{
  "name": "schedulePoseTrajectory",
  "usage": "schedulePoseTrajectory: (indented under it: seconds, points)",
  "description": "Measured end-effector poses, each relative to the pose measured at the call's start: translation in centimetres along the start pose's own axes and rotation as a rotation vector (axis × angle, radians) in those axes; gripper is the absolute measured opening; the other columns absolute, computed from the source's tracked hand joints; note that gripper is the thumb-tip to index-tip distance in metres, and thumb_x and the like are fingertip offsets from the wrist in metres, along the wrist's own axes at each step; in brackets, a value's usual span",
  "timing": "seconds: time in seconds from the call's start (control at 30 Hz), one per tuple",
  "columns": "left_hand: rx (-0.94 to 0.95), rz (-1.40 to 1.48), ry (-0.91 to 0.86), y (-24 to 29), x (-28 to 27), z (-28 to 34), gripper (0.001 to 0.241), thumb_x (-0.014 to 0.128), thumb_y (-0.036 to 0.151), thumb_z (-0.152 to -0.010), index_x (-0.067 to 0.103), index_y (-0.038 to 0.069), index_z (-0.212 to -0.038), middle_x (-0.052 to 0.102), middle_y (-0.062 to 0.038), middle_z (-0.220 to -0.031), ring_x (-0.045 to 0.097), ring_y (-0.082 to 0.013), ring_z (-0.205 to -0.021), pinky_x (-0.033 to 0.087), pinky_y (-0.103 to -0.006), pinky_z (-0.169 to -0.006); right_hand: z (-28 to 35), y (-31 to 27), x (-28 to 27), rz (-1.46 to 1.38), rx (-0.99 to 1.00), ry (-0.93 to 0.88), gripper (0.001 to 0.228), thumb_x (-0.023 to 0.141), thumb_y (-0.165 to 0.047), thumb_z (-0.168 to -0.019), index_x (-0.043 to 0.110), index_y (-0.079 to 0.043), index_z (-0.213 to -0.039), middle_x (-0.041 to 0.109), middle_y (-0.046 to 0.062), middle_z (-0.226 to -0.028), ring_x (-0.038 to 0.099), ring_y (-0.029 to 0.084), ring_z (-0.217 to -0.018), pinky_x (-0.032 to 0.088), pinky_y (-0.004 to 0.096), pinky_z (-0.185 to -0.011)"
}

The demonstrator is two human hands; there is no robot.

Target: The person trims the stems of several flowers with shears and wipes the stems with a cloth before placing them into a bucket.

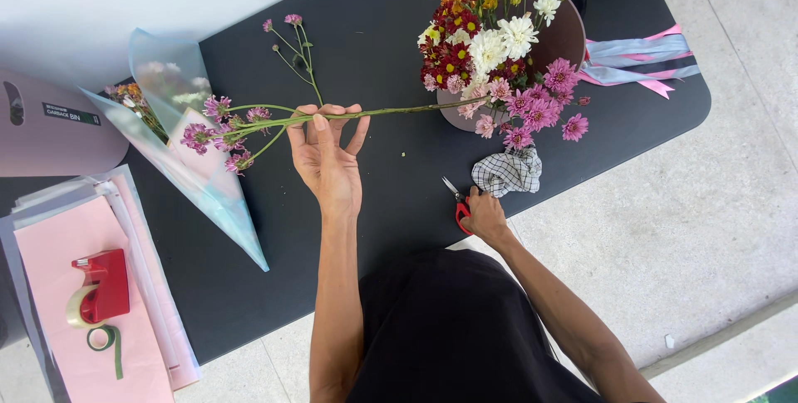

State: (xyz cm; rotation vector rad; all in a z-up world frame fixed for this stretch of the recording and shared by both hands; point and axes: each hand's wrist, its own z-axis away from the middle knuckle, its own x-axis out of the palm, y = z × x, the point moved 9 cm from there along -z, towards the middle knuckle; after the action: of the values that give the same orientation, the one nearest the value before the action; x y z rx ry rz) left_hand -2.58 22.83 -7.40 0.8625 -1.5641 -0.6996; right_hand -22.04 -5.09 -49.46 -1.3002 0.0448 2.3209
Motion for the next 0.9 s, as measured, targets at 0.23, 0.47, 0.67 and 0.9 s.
schedulePoseTrajectory:
  seconds: [0.23,0.47,0.67,0.9]
  points:
    - [-0.029,0.041,0.038,-0.7,-2.8,1.0,0.026,0.052,0.022,-0.125,0.044,0.014,-0.149,0.065,-0.010,-0.129,0.079,-0.0264,-0.128,0.071,-0.0534,-0.112,2.4,-1.4,-3.2,0.022,-0.078,0.024,0.085,0.090,-0.025,-0.086,0.056,-0.003,-0.161,0.074,0.033,-0.126,0.077,0.059,-0.120,0.070,0.062,-0.095]
    - [-0.097,0.004,0.079,-1.8,-3.9,2.1,0.033,0.064,0.010,-0.120,0.043,0.016,-0.144,0.064,-0.008,-0.128,0.079,-0.0271,-0.127,0.070,-0.0510,-0.112,2.8,-1.6,-2.9,-0.023,-0.043,-0.023,0.070,0.081,-0.012,-0.096,0.052,-0.001,-0.158,0.071,0.032,-0.128,0.077,0.059,-0.121,0.069,0.063,-0.097]
    - [-0.138,0.018,0.103,-3.1,-5.0,3.0,0.033,0.067,0.007,-0.117,0.044,0.015,-0.139,0.066,-0.009,-0.128,0.080,-0.0293,-0.127,0.069,-0.0521,-0.112,1.6,1.1,-2.9,-0.555,-0.066,-0.021,0.070,0.089,-0.027,-0.086,0.072,-0.007,-0.151,0.084,0.017,-0.101,0.087,0.035,-0.095,0.067,0.048,-0.090]
    - [-0.166,0.017,0.116,-2.9,-5.8,3.8,0.031,0.064,0.000,-0.116,0.043,0.018,-0.131,0.070,-0.011,-0.125,0.080,-0.0286,-0.126,0.069,-0.0514,-0.113,10.3,-7.0,-12.3,-1.652,-0.216,-0.289,0.066,0.083,-0.008,-0.101,0.056,-0.001,-0.160,0.072,0.022,-0.126,0.084,0.029,-0.105,0.071,0.041,-0.096]
